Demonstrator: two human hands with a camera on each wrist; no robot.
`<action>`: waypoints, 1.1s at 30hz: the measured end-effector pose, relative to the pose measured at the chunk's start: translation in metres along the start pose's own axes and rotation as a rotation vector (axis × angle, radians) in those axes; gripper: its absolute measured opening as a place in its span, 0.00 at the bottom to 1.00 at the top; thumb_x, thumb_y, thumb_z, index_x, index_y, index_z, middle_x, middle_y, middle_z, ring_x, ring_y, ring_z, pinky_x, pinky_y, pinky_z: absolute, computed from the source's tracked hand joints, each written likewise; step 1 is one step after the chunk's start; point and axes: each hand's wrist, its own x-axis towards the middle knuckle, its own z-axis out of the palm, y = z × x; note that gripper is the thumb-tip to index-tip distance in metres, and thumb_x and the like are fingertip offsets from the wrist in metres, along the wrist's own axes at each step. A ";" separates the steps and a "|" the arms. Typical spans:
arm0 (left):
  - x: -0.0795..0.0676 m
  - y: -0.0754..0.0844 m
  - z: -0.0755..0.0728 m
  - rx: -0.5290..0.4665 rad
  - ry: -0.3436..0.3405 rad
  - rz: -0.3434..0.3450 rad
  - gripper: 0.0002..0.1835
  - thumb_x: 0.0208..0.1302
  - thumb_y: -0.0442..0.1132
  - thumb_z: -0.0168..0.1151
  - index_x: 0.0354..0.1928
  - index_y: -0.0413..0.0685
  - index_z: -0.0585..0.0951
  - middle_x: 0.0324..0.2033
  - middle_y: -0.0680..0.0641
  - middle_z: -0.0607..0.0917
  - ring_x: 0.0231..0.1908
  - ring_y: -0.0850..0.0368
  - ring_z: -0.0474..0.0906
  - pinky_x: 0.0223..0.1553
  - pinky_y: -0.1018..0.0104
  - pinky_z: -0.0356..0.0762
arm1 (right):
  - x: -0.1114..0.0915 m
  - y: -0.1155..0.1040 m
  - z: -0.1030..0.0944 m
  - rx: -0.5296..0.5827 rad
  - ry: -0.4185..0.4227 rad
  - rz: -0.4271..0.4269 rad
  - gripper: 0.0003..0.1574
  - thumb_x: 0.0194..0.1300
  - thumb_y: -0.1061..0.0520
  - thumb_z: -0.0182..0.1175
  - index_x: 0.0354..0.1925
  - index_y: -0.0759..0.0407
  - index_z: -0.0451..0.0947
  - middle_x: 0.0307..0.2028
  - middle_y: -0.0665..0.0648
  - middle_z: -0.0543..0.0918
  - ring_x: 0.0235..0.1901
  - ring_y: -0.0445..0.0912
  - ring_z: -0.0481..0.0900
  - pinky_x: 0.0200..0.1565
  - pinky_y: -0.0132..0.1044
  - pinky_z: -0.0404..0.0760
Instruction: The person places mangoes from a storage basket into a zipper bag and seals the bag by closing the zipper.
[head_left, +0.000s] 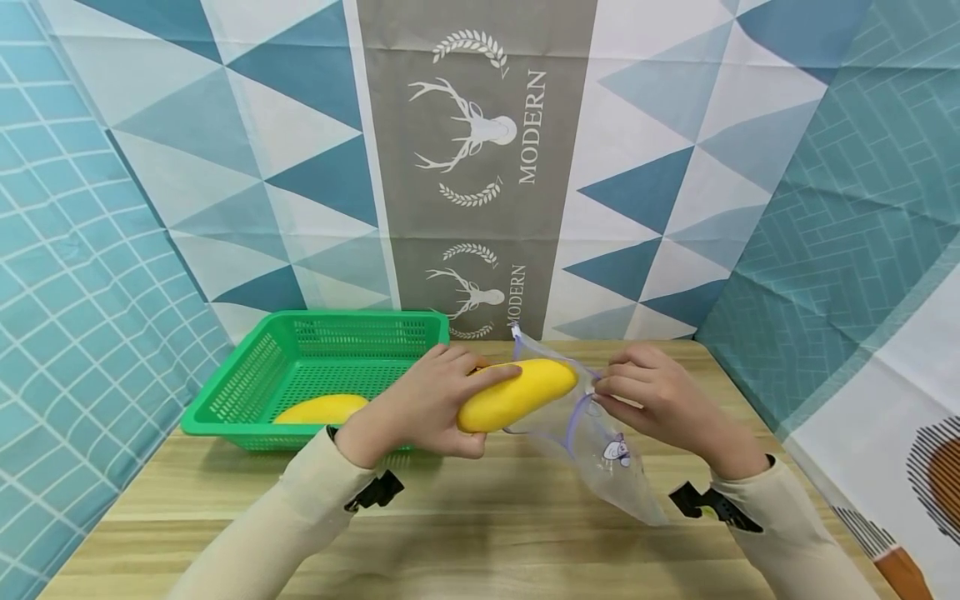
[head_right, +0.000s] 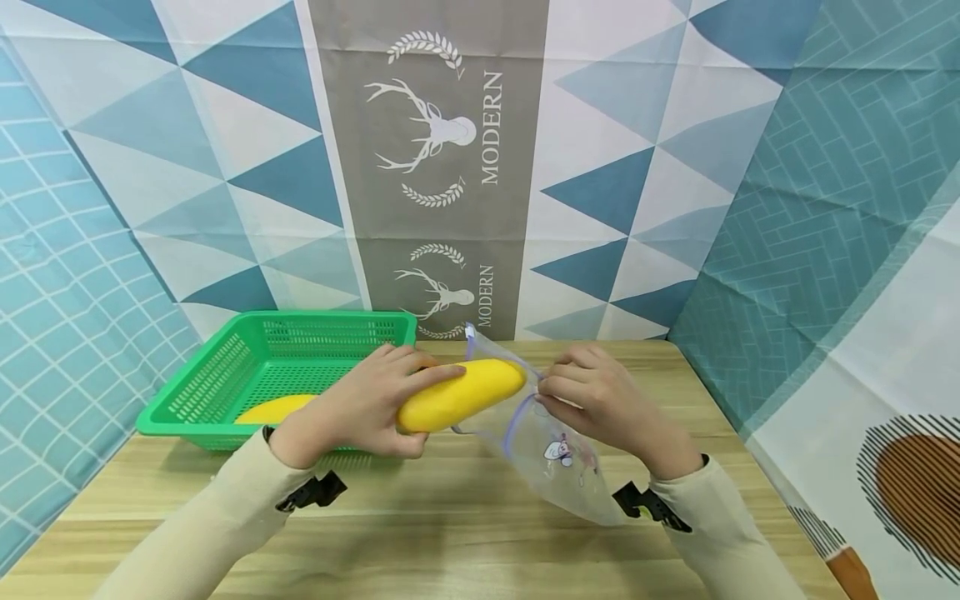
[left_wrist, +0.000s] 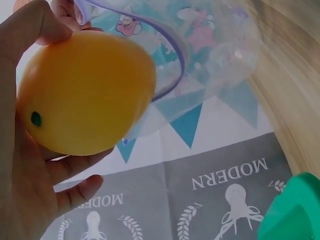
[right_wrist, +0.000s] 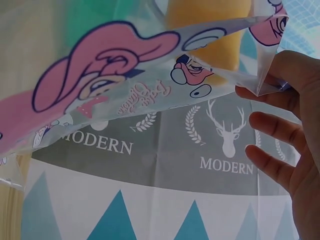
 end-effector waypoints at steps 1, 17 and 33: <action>0.001 0.000 0.000 -0.011 -0.007 -0.007 0.40 0.42 0.53 0.67 0.63 0.52 0.76 0.41 0.50 0.83 0.45 0.51 0.75 0.41 0.58 0.69 | 0.000 0.000 0.000 0.003 0.004 -0.002 0.24 0.78 0.46 0.50 0.33 0.57 0.84 0.30 0.49 0.84 0.35 0.49 0.77 0.40 0.41 0.77; 0.011 0.003 0.007 -0.043 0.143 0.046 0.36 0.40 0.54 0.70 0.55 0.48 0.80 0.39 0.51 0.86 0.38 0.53 0.72 0.39 0.59 0.68 | 0.001 -0.002 0.003 0.032 0.019 -0.012 0.20 0.76 0.48 0.54 0.34 0.57 0.85 0.32 0.49 0.85 0.36 0.49 0.77 0.42 0.38 0.77; 0.019 0.011 0.003 -0.097 0.223 0.040 0.32 0.43 0.51 0.71 0.53 0.44 0.80 0.46 0.47 0.84 0.45 0.51 0.79 0.43 0.58 0.73 | 0.004 -0.003 0.003 0.030 0.096 -0.078 0.20 0.76 0.49 0.54 0.35 0.57 0.86 0.34 0.51 0.87 0.36 0.50 0.79 0.40 0.43 0.77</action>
